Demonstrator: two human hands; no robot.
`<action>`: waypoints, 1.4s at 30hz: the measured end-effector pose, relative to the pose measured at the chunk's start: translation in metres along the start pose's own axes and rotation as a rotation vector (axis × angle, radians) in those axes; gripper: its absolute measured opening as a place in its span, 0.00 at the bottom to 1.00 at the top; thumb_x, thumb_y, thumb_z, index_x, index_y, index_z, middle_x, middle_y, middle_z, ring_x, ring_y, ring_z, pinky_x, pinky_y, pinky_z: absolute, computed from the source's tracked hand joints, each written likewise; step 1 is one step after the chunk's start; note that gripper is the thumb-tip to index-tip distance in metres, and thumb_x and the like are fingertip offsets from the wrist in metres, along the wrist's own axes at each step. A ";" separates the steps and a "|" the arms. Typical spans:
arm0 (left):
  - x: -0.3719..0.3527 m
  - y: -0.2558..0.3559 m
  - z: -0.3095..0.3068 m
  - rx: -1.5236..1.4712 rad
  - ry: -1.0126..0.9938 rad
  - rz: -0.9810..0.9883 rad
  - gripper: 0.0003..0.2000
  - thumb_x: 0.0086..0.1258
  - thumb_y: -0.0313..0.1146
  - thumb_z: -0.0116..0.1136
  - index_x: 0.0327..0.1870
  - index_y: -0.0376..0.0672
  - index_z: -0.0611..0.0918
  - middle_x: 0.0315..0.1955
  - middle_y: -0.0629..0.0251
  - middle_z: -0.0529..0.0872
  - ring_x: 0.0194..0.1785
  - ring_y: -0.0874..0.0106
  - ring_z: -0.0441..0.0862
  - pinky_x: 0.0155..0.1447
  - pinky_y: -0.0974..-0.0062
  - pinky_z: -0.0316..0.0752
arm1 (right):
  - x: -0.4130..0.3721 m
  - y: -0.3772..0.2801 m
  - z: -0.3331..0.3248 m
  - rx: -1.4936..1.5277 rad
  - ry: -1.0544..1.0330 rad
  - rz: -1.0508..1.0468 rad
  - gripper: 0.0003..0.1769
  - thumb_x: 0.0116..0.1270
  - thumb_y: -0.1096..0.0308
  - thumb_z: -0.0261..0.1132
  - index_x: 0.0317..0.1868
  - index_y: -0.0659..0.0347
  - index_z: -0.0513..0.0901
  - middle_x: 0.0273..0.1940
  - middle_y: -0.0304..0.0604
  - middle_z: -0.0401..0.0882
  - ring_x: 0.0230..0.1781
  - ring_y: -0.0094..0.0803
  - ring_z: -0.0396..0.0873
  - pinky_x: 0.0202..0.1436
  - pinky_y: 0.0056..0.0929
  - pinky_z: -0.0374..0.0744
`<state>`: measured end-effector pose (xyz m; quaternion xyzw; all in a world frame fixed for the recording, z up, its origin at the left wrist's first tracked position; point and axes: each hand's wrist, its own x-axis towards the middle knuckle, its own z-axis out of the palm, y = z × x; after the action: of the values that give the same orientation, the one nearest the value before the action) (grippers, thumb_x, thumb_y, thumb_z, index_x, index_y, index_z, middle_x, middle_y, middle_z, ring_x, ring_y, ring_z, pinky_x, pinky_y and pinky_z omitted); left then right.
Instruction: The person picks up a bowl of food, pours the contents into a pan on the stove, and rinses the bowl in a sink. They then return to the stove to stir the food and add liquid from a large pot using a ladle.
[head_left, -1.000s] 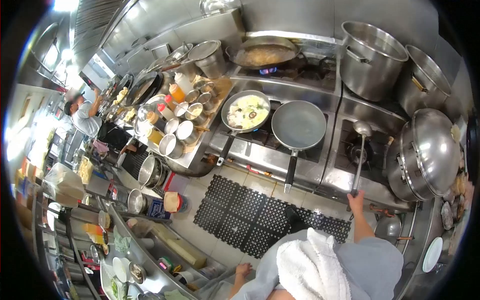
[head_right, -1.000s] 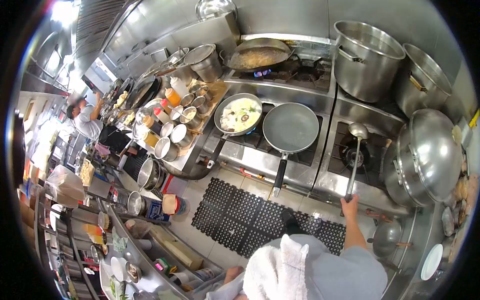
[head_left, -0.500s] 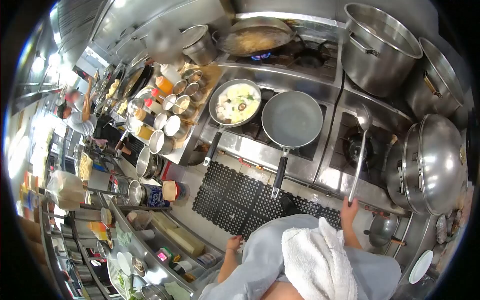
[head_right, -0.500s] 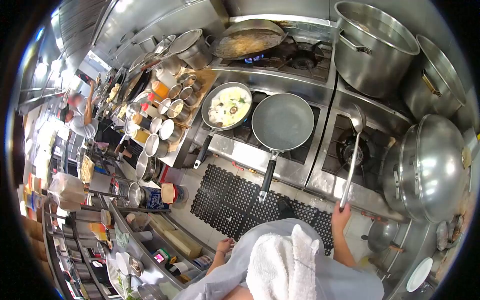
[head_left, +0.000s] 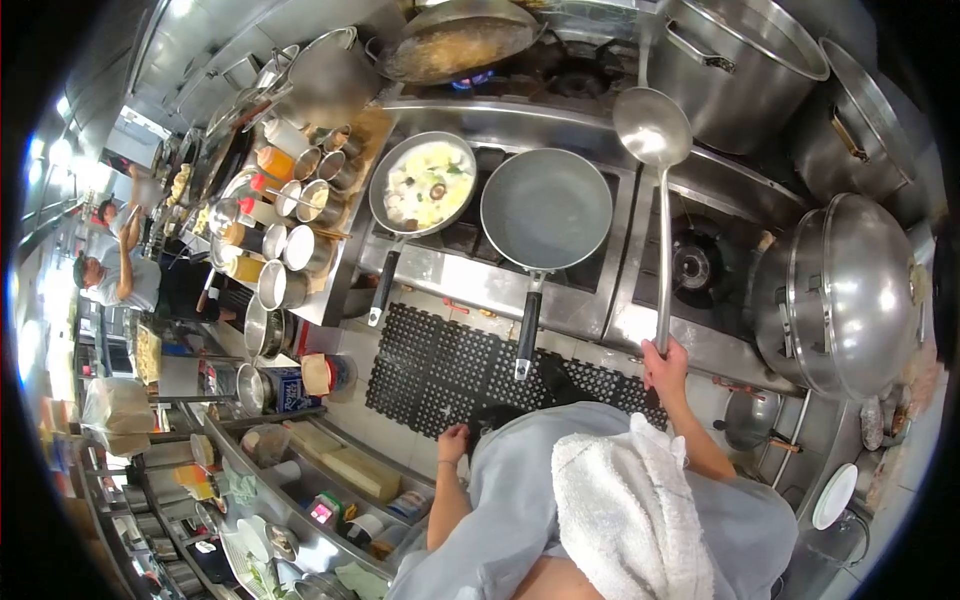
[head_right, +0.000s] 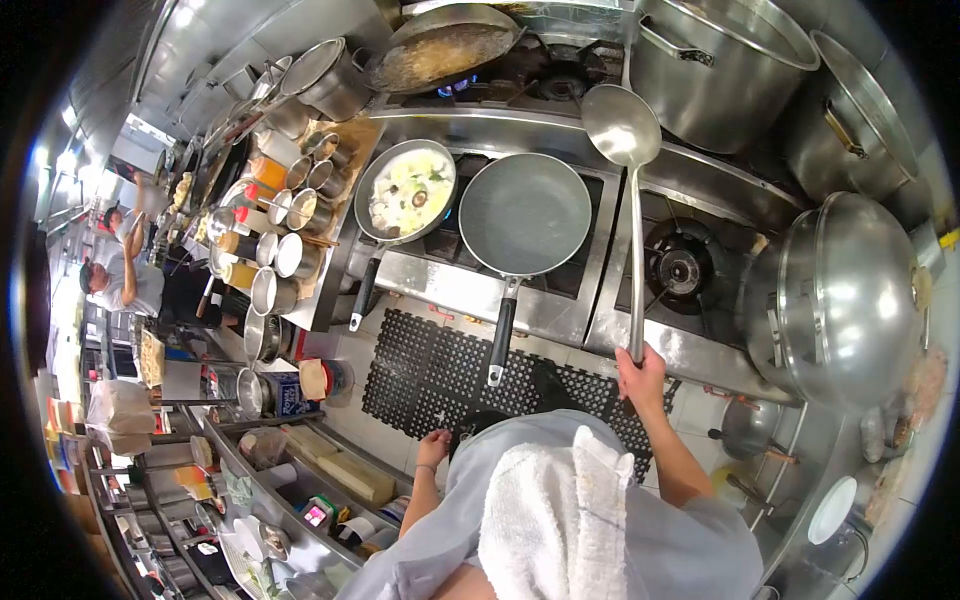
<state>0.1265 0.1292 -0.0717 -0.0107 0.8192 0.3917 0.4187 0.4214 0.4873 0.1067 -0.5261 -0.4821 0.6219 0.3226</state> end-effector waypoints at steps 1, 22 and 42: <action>0.000 -0.003 -0.003 0.006 0.011 -0.026 0.09 0.67 0.32 0.57 0.38 0.36 0.83 0.27 0.67 0.84 0.27 0.79 0.77 0.31 0.81 0.72 | 0.006 -0.005 -0.001 -0.002 0.003 -0.007 0.11 0.66 0.70 0.62 0.29 0.63 0.70 0.14 0.33 0.66 0.06 0.19 0.63 0.07 0.22 0.62; -0.013 -0.080 0.012 0.312 0.220 -0.109 0.15 0.63 0.44 0.56 0.41 0.43 0.86 0.36 0.58 0.87 0.41 0.63 0.84 0.47 0.67 0.78 | -0.012 -0.037 0.067 -0.212 -0.397 -0.164 0.11 0.57 0.72 0.67 0.23 0.62 0.72 0.14 0.33 0.68 0.11 0.17 0.66 0.15 0.23 0.63; -0.229 0.231 -0.117 -0.460 -1.022 1.403 0.18 0.66 0.37 0.61 0.48 0.31 0.77 0.49 0.49 0.79 0.54 0.53 0.74 0.58 0.58 0.68 | -0.123 0.055 0.220 -0.956 -1.112 -0.366 0.19 0.52 0.58 0.74 0.25 0.67 0.79 0.17 0.46 0.76 0.18 0.23 0.73 0.23 0.29 0.72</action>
<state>0.1159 0.1419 0.2731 0.5842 0.2522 0.6690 0.3841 0.2442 0.3003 0.0929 -0.1289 -0.8708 0.4553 -0.1337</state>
